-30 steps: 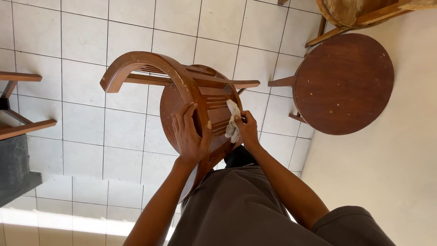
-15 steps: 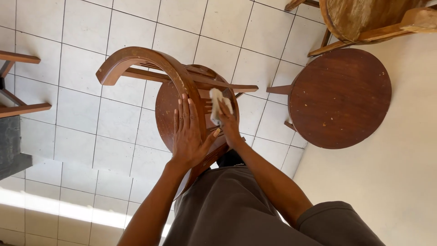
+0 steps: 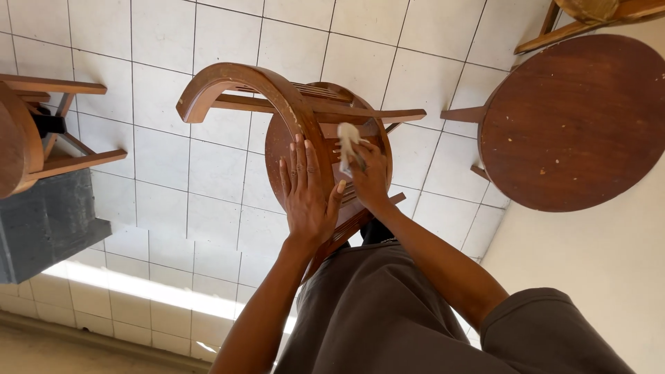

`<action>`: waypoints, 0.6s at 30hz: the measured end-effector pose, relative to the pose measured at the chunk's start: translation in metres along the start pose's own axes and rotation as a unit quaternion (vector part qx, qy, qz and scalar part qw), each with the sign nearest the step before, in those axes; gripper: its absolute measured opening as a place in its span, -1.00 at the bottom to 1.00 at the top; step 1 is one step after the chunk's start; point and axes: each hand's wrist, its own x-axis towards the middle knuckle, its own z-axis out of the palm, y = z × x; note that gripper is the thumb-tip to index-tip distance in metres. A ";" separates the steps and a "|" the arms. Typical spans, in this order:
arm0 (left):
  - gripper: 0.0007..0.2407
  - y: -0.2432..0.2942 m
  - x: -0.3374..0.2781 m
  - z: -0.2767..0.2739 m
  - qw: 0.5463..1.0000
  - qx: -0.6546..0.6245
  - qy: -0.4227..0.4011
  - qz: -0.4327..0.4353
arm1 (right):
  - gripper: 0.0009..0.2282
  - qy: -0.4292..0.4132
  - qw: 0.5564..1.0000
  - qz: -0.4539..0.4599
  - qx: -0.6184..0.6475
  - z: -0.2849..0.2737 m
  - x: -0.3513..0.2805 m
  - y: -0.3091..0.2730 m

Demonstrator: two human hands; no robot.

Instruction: The recorder cleans a wooden chair with a white cloth.

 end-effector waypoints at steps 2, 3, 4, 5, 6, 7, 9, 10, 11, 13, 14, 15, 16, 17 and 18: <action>-0.30 0.000 0.002 -0.001 1.000 -0.001 0.001 0.003 | -0.68 0.001 0.999 -0.044 0.009 -0.001 -0.007 -0.035; -0.30 0.001 0.000 -0.001 1.000 -0.002 0.005 -0.004 | -0.70 -0.009 0.996 -0.088 0.014 -0.002 -0.014 -0.051; -0.30 0.003 -0.001 -0.002 1.000 -0.003 -0.003 -0.001 | -0.70 -0.003 0.997 -0.081 0.015 -0.002 -0.012 -0.040; -0.31 0.003 -0.001 -0.003 1.000 -0.003 -0.002 0.000 | -0.69 0.006 0.995 -0.103 -0.004 -0.002 -0.009 -0.028; -0.31 0.004 0.000 -0.004 1.000 -0.002 -0.001 0.001 | -0.68 0.015 0.992 -0.123 -0.024 -0.001 -0.007 -0.017; -0.31 0.003 0.001 -0.004 1.000 -0.002 -0.005 0.005 | -0.68 0.020 0.992 -0.120 -0.022 -0.003 0.007 0.011; -0.31 0.003 0.000 -0.005 1.000 0.003 -0.008 -0.004 | -0.70 0.069 0.993 -0.015 -0.093 -0.007 0.030 0.068; -0.31 0.004 -0.002 -0.005 1.000 0.004 -0.012 -0.004 | -0.70 0.070 0.993 -0.011 -0.092 -0.010 0.032 0.068; -0.31 0.004 0.000 -0.005 1.000 0.007 -0.009 -0.004 | -0.69 0.069 0.990 0.051 -0.113 -0.014 0.039 0.067; -0.31 0.004 0.001 -0.004 1.000 0.010 -0.005 -0.002 | -0.68 0.070 0.982 0.113 -0.134 -0.013 0.042 0.049; -0.31 0.003 0.002 -0.003 1.000 0.009 -0.001 0.000 | -0.69 0.035 0.990 0.115 -0.077 -0.008 0.039 0.033; -0.31 0.002 0.001 -0.003 1.000 0.008 0.000 0.001 | -0.68 0.001 0.993 0.118 -0.019 -0.003 0.032 0.018; -0.31 0.002 0.000 -0.002 1.000 0.007 -0.003 0.002 | -0.68 0.003 0.993 0.121 -0.018 -0.005 0.019 -0.012; -0.32 0.002 0.000 -0.002 1.000 0.005 -0.002 0.001 | -0.69 -0.049 0.994 0.086 0.041 -0.008 0.008 -0.043; -0.32 0.002 -0.001 -0.001 1.000 0.002 -0.001 0.000 | -0.69 -0.101 0.989 0.051 0.100 -0.010 -0.003 -0.073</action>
